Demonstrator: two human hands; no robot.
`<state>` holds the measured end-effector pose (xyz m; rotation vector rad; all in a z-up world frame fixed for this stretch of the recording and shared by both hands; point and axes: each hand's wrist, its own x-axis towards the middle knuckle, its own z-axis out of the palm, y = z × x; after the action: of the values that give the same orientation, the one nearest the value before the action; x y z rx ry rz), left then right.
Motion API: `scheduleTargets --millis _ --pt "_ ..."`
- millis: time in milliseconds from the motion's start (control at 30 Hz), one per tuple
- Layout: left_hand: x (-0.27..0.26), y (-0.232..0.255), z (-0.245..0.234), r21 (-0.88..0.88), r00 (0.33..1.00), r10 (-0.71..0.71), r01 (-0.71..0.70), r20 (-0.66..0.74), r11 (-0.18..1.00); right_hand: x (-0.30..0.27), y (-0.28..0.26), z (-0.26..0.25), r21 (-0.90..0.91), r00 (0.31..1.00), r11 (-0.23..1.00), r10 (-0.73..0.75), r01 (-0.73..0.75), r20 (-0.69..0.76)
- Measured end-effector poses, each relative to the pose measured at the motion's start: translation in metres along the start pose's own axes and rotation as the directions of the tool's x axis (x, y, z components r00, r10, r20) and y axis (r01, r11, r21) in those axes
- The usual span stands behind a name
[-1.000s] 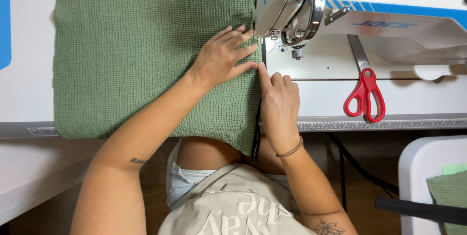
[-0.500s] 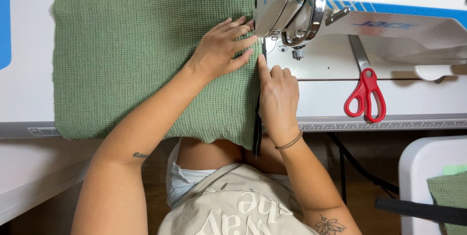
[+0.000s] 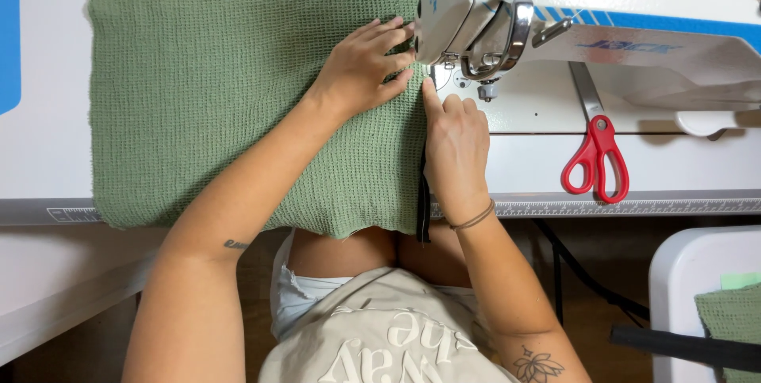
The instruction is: Aligning fabric with a zipper tape and cutting the tape to length using scissors at a sewing station.
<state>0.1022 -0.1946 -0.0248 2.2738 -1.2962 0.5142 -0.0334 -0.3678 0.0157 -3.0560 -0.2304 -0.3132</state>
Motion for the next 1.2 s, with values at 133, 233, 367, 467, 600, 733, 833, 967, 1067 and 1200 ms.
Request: scheduleTargets --millis 133,233,367,467,600,733,833,967,1067,1200 --pt "0.002 0.000 0.000 0.028 0.999 -0.005 0.004 0.040 1.000 0.001 0.000 0.009 0.036 0.999 0.999 0.034 -0.033 -0.038" --pt "0.001 0.014 -0.004 0.213 0.999 0.019 -0.027 0.040 0.977 -0.004 -0.001 0.010 0.129 0.991 0.991 0.049 -0.032 -0.126" --pt "-0.011 0.078 -0.029 0.403 0.938 -0.345 0.302 0.036 0.864 -0.021 -0.010 -0.008 0.270 0.990 0.960 0.103 -0.074 -0.093" --pt "-0.031 0.124 -0.045 0.285 0.854 -0.503 0.519 -0.134 0.806 -0.038 -0.023 -0.020 0.264 0.993 0.961 0.104 -0.085 -0.057" --pt "-0.059 0.158 -0.027 0.079 0.783 -0.577 0.607 -0.231 0.791 -0.066 -0.019 -0.017 0.317 0.997 0.947 0.069 -0.056 -0.029" --pt "-0.070 0.161 -0.016 0.139 0.770 -0.582 0.627 -0.263 0.766 -0.072 -0.011 -0.019 0.419 0.993 0.901 0.099 -0.116 0.061" --pt "-0.075 0.155 -0.002 0.116 0.748 -0.595 0.645 -0.294 0.755 -0.077 -0.019 -0.035 0.532 0.967 0.808 0.191 -0.253 0.168" --pt "-0.076 0.156 0.000 0.027 0.741 -0.630 0.653 -0.235 0.757 -0.090 -0.020 -0.031 0.715 0.975 0.669 0.202 -0.203 0.088" --pt "-0.075 0.155 0.001 0.025 0.747 -0.622 0.644 -0.234 0.765 -0.099 -0.010 -0.019 0.786 0.968 0.577 0.223 -0.223 0.111" --pt "-0.076 0.153 0.000 0.086 0.763 -0.596 0.631 -0.251 0.771 -0.105 -0.010 -0.016 0.848 0.952 0.444 0.220 -0.291 0.212"
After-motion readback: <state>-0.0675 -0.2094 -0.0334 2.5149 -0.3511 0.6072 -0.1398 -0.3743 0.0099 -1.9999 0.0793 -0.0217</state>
